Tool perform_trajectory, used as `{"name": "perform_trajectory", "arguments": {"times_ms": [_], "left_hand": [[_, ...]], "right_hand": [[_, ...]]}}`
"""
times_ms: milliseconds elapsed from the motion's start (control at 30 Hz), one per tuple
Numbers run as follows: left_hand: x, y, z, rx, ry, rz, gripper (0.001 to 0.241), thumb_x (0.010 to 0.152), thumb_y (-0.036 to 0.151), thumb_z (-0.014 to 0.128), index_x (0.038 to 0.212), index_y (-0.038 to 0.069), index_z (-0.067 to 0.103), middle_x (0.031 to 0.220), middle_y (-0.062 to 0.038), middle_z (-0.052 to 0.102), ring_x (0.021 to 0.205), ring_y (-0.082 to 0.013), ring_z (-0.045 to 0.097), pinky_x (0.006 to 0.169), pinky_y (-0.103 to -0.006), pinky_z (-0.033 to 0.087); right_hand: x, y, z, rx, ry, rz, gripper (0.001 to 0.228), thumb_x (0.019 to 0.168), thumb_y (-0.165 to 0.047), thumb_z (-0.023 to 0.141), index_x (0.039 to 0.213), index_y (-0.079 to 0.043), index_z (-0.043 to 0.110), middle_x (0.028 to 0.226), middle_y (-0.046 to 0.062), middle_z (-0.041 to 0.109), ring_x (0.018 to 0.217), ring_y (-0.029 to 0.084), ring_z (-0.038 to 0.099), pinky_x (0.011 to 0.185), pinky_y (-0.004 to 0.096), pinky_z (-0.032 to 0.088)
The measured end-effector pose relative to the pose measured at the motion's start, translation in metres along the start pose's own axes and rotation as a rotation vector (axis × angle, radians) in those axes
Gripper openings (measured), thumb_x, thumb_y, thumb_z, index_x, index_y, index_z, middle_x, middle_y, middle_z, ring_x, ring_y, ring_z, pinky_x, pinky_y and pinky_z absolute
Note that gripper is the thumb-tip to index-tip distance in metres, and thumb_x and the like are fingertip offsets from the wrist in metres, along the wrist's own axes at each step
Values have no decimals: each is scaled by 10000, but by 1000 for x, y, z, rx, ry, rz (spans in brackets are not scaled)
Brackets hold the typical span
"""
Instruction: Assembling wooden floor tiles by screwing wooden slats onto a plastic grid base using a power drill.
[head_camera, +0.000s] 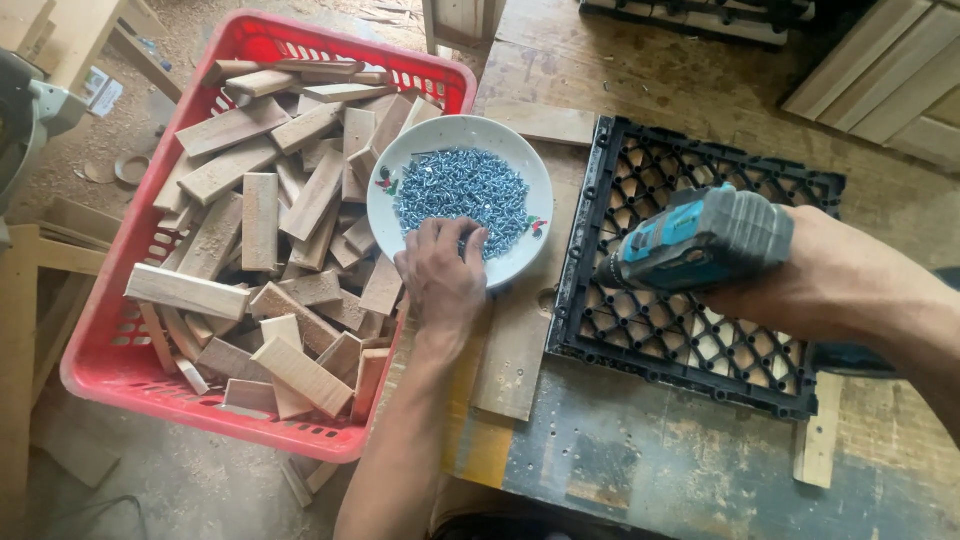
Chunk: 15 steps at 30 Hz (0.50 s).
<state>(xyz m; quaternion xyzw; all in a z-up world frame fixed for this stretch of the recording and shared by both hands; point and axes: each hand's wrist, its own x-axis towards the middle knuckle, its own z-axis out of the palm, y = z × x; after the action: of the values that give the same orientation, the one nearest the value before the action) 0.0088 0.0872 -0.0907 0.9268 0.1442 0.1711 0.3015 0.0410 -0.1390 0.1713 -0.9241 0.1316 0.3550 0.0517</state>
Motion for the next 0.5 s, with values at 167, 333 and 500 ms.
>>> {"name": "perform_trajectory", "arguments": {"times_ms": [167,333,500], "left_hand": [[-2,1,-15,-268,4,-16,142,1021,294,624,1073,164,648,962,11,719,853,-166,641,947,-435,414],[-2,16,-31,-434,-13,26,271,1022,249,595,1218,83,683,1072,-114,717,973,-235,654,842,-383,600],[-28,83,-58,-843,-281,-277,328,971,313,617,1183,77,700,1147,-149,734,946,-292,748,663,-345,704]], "right_hand": [[6,0,1,-126,9,-86,296,857,-198,809,1138,-146,730,975,132,805,818,265,756,781,379,613],[-24,1,7,-239,17,-204,432,926,-247,622,1318,-402,525,984,53,766,776,210,711,686,359,590],[-33,61,49,118,103,-259,508,904,-242,689,1387,-362,586,1066,55,797,810,216,739,790,410,638]]}}
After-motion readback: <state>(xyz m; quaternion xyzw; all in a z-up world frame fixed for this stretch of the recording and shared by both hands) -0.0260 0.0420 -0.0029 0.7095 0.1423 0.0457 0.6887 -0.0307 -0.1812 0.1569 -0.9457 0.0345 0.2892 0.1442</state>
